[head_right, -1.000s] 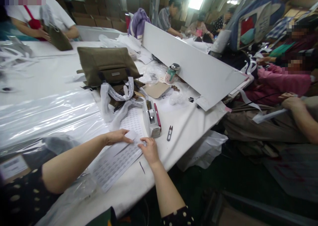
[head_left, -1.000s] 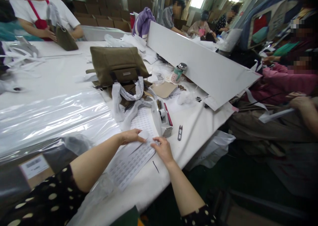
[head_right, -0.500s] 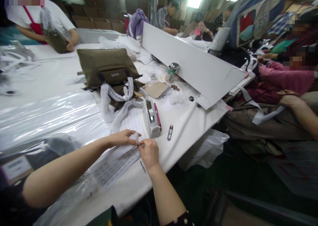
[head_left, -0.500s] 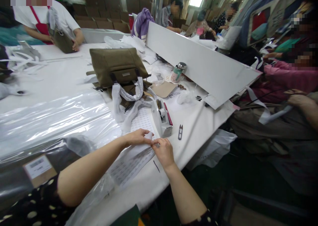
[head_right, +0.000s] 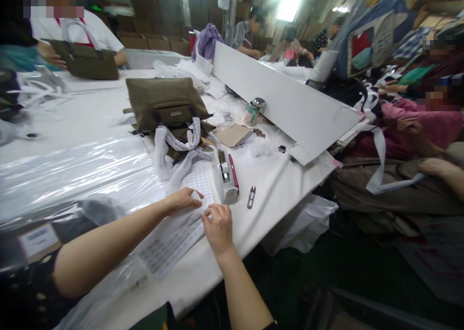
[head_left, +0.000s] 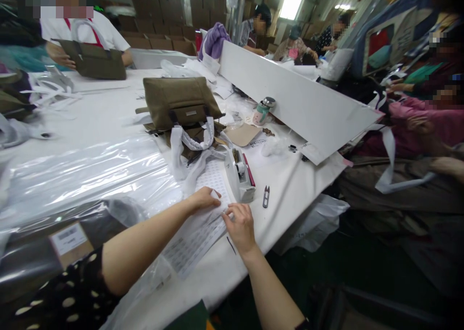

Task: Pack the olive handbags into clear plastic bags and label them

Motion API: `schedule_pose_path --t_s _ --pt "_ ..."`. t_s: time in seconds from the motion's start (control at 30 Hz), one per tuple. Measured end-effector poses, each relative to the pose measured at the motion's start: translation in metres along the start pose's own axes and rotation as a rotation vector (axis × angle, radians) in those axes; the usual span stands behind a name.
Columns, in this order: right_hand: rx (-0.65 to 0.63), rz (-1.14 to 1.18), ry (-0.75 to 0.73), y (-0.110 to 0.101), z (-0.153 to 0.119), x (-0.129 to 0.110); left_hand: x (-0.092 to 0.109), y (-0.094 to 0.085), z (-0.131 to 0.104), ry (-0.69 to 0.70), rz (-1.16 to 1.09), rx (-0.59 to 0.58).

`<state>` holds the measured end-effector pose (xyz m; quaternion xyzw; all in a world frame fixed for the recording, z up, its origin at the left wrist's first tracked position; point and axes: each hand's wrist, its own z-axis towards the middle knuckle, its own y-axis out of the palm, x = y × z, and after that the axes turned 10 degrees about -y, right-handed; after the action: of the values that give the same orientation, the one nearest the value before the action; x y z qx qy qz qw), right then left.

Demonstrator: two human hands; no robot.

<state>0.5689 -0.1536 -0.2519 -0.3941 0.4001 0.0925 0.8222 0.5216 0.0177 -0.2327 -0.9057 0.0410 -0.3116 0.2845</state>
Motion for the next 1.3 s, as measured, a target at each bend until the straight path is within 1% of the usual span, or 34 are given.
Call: schedule_pose_path --t_s 0.07,0.13,0.2,0.27,0.33,0.37,0.43,0.5,0.57,0.63,0.67,0.7,0.77,0.87,0.93,1.0,1.07,1.17,1.3 --pt "0.032 0.262 0.192 -0.002 0.001 -0.006 -0.003 -0.011 0.001 0.046 0.036 0.091" --pt "0.012 0.592 0.394 -0.003 0.005 -0.015 -0.008 -0.028 -0.008 0.107 0.059 0.206" --pt "-0.053 0.846 0.503 -0.001 0.009 -0.029 -0.020 -0.048 -0.031 0.171 0.069 0.304" --pt "-0.130 0.953 0.536 0.005 0.013 -0.046 -0.042 -0.067 -0.068 0.220 0.071 0.388" --pt "-0.219 0.985 0.545 0.016 0.015 -0.066 -0.074 -0.079 -0.117 0.300 0.094 0.505" --pt "-0.266 0.989 0.552 0.024 0.017 -0.078 -0.093 -0.082 -0.143 0.353 0.116 0.576" --pt "-0.381 0.989 0.556 0.042 0.019 -0.103 -0.135 -0.081 -0.195 0.466 0.178 0.725" --pt "-0.525 0.995 0.537 0.064 0.022 -0.134 -0.180 -0.075 -0.240 0.523 0.239 0.878" --pt "-0.680 1.006 0.486 0.089 0.024 -0.170 -0.224 -0.067 -0.274 0.496 0.282 1.059" --pt "-0.827 0.988 0.414 0.117 0.027 -0.210 -0.264 -0.062 -0.295 0.377 0.312 1.233" --pt "-0.894 0.954 0.378 0.133 0.028 -0.230 -0.282 -0.060 -0.301 0.298 0.325 1.294" --pt "-0.953 0.902 0.344 0.150 0.029 -0.250 -0.298 -0.058 -0.303 0.224 0.344 1.327" --pt "-1.028 0.771 0.284 0.188 0.032 -0.289 -0.322 -0.054 -0.298 0.122 0.395 1.321" --pt "-1.033 0.589 0.221 0.244 0.033 -0.333 -0.341 -0.045 -0.279 0.072 0.442 1.268" --pt "-0.998 0.473 0.188 0.275 0.033 -0.350 -0.347 -0.038 -0.266 0.048 0.430 1.250" --pt "-0.963 0.347 0.158 0.299 0.032 -0.356 -0.351 -0.032 -0.258 0.032 0.405 1.234" --pt "-0.940 0.229 0.132 0.314 0.032 -0.354 -0.353 -0.027 -0.254 0.018 0.371 1.210" --pt "-0.921 0.079 0.097 0.329 0.033 -0.348 -0.355 -0.026 -0.254 0.008 0.309 1.160" --pt "-0.906 -0.089 0.058 0.344 0.034 -0.343 -0.352 -0.030 -0.257 0.006 0.234 1.081"
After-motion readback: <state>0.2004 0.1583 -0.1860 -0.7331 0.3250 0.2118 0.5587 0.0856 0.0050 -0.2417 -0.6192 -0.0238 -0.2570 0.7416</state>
